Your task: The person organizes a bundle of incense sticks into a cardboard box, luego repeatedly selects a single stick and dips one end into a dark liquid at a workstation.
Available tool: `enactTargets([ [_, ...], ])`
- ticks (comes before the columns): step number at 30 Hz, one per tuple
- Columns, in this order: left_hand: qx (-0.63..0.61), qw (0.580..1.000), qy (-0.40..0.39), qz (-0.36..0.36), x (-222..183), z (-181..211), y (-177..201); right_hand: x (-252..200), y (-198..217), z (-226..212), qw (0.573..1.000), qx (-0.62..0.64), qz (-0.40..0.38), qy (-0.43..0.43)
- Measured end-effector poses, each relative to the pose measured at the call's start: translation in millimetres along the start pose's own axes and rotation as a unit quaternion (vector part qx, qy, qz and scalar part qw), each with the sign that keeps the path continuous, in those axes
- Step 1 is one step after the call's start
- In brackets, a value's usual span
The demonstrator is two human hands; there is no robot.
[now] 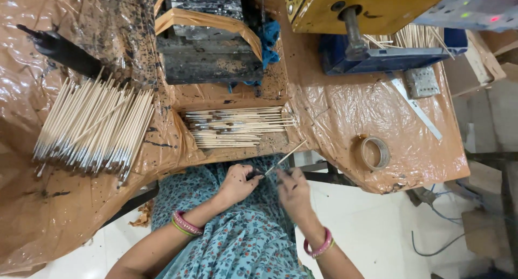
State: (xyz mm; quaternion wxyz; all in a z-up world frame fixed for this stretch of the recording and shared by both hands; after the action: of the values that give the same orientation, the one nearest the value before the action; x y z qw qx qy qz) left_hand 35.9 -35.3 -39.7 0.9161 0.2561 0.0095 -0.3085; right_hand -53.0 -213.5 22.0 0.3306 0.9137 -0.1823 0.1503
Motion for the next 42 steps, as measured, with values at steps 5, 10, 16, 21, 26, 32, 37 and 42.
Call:
enactTargets([
  [5, 0.029, 0.999, -0.015, -0.001, -3.4, -6.3, -6.6, -1.0, 3.1, 24.0, 0.997, 0.020, -0.074, -0.020],
  [10, 0.086, 0.994, -0.064, 0.028, 0.3, 1.9, -2.6, -13.8, -4.1, 4.1, 0.999, -0.031, 0.016, -0.026],
  [16, 0.089, 0.993, -0.067, 0.028, -5.7, 4.4, -0.6, 9.5, 22.3, 13.9, 0.997, -0.068, 0.014, -0.018],
  [21, 0.124, 0.982, -0.103, 0.103, -43.9, 3.4, 72.6, 19.2, 26.5, -26.3, 0.996, 0.014, 0.087, 0.003],
  [26, 0.302, 0.891, -0.101, 0.323, -129.8, -32.5, 219.4, 12.7, 21.0, -23.7, 0.990, 0.049, 0.109, -0.069],
  [32, 0.485, 0.804, -0.017, 0.343, -134.9, -3.5, 290.3, 16.2, 10.9, -31.5, 0.998, 0.037, 0.047, -0.030],
  [37, 0.426, 0.860, -0.136, 0.247, -61.0, -6.0, 208.6, 15.3, 8.6, -35.0, 0.992, 0.106, 0.059, -0.027],
  [42, 0.480, 0.836, -0.200, 0.177, -7.2, 32.3, 152.1, -2.5, 15.8, -31.5, 0.996, 0.070, 0.052, 0.001],
])
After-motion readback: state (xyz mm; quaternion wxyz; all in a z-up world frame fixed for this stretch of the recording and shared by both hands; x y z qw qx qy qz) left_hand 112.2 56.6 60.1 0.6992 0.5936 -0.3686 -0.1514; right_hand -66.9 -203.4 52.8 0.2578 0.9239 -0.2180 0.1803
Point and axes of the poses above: each hand's wrist, its own x-axis towards the middle knuckle, its own y-axis out of the back of the hand, z = x × y, the point moved 6 cm from there along x, towards the middle knuckle, and after that the axes turned 15 degrees about x, right-handed, at the moved point
